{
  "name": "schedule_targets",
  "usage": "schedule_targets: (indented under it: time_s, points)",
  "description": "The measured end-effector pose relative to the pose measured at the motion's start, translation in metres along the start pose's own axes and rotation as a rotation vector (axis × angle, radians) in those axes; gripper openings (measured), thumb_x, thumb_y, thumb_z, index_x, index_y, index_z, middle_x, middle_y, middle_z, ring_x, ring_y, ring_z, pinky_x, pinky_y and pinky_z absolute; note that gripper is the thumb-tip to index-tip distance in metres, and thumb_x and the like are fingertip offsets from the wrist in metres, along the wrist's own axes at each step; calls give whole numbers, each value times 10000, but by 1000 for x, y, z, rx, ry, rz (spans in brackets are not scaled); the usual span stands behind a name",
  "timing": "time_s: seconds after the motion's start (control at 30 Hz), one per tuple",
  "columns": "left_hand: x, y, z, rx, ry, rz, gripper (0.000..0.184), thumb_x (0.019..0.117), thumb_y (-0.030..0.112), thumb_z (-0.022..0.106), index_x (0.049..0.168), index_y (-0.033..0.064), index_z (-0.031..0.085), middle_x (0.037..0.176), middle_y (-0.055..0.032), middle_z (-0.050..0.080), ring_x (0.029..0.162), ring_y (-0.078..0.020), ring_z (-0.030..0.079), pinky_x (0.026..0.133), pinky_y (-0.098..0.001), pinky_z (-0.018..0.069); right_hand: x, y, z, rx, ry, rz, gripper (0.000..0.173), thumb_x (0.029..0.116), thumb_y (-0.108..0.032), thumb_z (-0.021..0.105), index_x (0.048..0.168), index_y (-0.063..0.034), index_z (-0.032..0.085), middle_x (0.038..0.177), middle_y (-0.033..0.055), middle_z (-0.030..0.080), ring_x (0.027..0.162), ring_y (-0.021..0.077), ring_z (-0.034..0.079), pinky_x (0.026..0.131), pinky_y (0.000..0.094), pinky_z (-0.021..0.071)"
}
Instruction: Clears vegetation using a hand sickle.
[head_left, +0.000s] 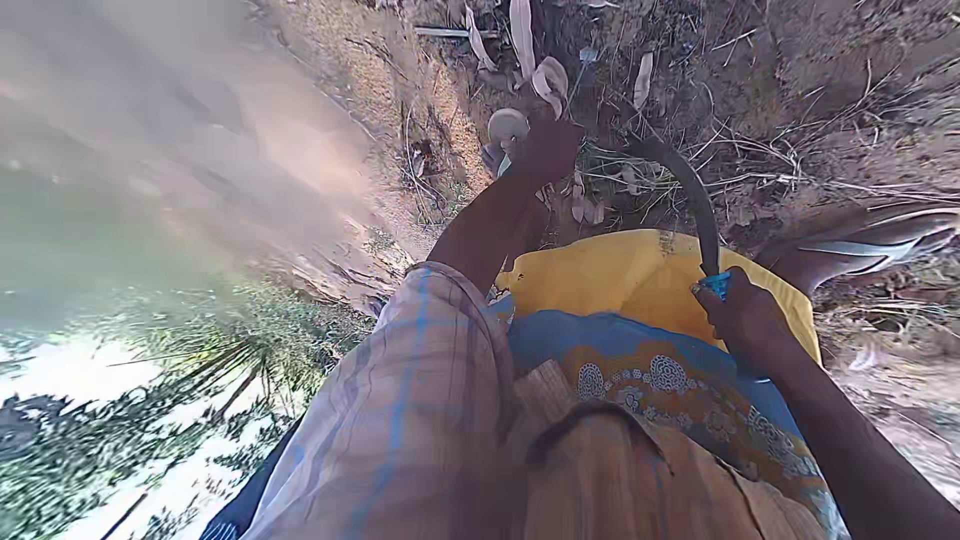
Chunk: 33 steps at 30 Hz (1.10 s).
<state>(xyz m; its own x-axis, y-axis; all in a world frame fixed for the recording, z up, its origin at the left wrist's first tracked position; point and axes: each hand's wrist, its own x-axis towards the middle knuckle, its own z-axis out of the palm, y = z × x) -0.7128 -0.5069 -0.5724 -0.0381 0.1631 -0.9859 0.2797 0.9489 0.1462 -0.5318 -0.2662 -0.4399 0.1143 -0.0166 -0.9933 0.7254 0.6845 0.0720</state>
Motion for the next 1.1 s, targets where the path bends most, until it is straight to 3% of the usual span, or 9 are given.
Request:
schedule_targets:
  time_s: [0.07,0.2,0.33,0.4,0.5,0.67,0.8,0.97,1.1]
  points:
    - [-17,-10,28,-13,-27,24,455,987,10,579,1425,-87,508,1438,-340,513,1339,-540,494,1042,-699,414,-28,23,12,27,18,3,491,1079,-344,542,1366,52,501,1024,271,658,951,420,661,832,582,496]
    - [-17,5,44,-59,-64,-204,569,962,181,658,1470,-20,499,1551,-291,418,1405,-541,411,995,-762,407,-12,-1,4,98,125,-185,465,1070,-355,558,1317,36,516,864,181,643,736,306,657,712,500,533]
    - [11,21,0,-481,78,-244,660,996,306,630,1547,14,415,1589,-258,393,1476,-433,372,1154,-678,310,46,-37,-24,69,205,-215,518,1083,-413,510,1335,36,462,894,282,630,751,468,659,675,660,512]
    - [33,31,-12,-753,182,-266,454,1082,252,490,1415,-55,526,1439,-263,547,1356,-366,523,1111,-555,413,59,-8,-16,53,192,-143,508,1080,-385,530,1336,51,479,924,289,644,788,461,670,730,657,516]
    - [71,36,-2,-944,224,-315,643,1105,390,443,1557,-52,328,1546,-292,431,1449,-375,437,1183,-523,366,29,63,6,25,155,-36,515,1065,-376,557,1331,64,529,999,303,659,908,453,666,816,630,485]
    - [84,59,22,-873,226,-432,618,1071,226,495,1570,-49,256,1505,-266,486,1370,-355,532,1101,-514,460,-16,119,2,78,334,-156,541,1010,-347,576,1264,130,559,875,308,652,720,429,650,677,612,499]
    - [60,43,24,-733,228,-363,451,1117,194,371,1429,-113,478,1441,-303,541,1378,-401,518,1131,-545,411,21,66,-32,146,270,-292,517,1040,-371,567,1288,81,524,811,178,625,634,257,627,638,488,540]
    - [44,13,-8,-665,251,-447,459,1072,205,485,1410,-105,493,1443,-287,539,1368,-378,529,1128,-534,426,92,-37,-29,180,75,-287,471,1080,-351,539,1336,43,501,923,247,642,757,384,667,741,587,537]
    - [31,-2,0,-570,200,-417,465,1091,208,434,1458,-78,451,1433,-296,544,1356,-405,539,1111,-573,432,90,-10,-6,105,119,-232,553,1089,-361,517,1449,47,418,997,324,644,824,477,670,754,654,523]
